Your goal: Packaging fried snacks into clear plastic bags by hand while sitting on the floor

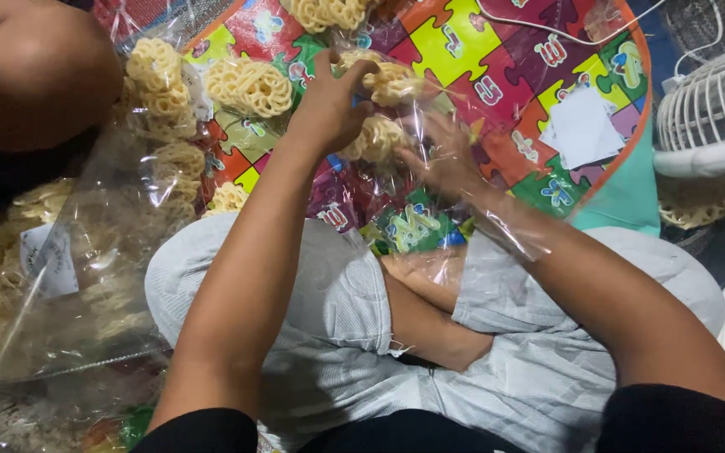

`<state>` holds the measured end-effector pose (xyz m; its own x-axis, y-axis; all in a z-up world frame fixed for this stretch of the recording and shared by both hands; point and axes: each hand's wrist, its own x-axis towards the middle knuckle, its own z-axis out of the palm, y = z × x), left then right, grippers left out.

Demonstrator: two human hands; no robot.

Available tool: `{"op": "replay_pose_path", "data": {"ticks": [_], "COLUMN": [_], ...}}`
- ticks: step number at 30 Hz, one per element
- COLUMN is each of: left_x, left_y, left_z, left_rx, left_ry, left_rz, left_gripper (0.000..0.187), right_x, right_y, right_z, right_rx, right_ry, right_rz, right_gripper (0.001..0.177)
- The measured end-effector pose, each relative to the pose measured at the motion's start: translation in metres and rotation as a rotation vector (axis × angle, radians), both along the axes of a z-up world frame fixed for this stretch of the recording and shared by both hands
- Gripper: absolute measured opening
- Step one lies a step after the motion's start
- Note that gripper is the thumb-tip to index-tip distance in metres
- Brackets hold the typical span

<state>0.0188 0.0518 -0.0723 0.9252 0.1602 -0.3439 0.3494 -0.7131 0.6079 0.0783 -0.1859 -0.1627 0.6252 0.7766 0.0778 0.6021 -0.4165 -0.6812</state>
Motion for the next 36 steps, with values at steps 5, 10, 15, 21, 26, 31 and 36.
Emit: {"op": "replay_pose_path", "data": {"ticks": [5,10,15,21,26,31,36], "left_x": [0.004,0.0,0.0,0.003,0.001,-0.002,-0.03], "left_y": [0.0,0.005,0.008,0.01,0.006,0.001,-0.067], "left_z": [0.004,-0.006,-0.013,0.005,0.029,0.01,0.023], "left_rx": [-0.098,-0.126,-0.146,-0.221,-0.206,-0.028,0.791], "left_ry": [0.048,-0.016,-0.001,0.313,0.518,0.525,0.418], "left_rz": [0.045,-0.009,-0.042,0.113,0.143,0.159,-0.068], "left_gripper": [0.054,0.056,0.064,0.153,0.134,0.138,0.119], "right_x": [0.01,0.018,0.015,0.025,0.037,0.038,0.047], "right_y": [-0.003,-0.013,-0.012,-0.011,0.007,0.021,0.025], "right_z": [0.025,0.009,0.014,-0.001,-0.008,-0.018,0.001], "right_rx": [0.171,0.041,0.042,-0.029,0.052,0.062,-0.005], "right_ry": [-0.089,-0.067,-0.056,-0.241,-0.782,-0.756,-0.555], "right_rz": [0.023,-0.068,-0.065,0.038,0.048,0.048,0.187], "right_gripper": [0.032,0.04,0.037,0.043,0.025,0.039,0.064]}}
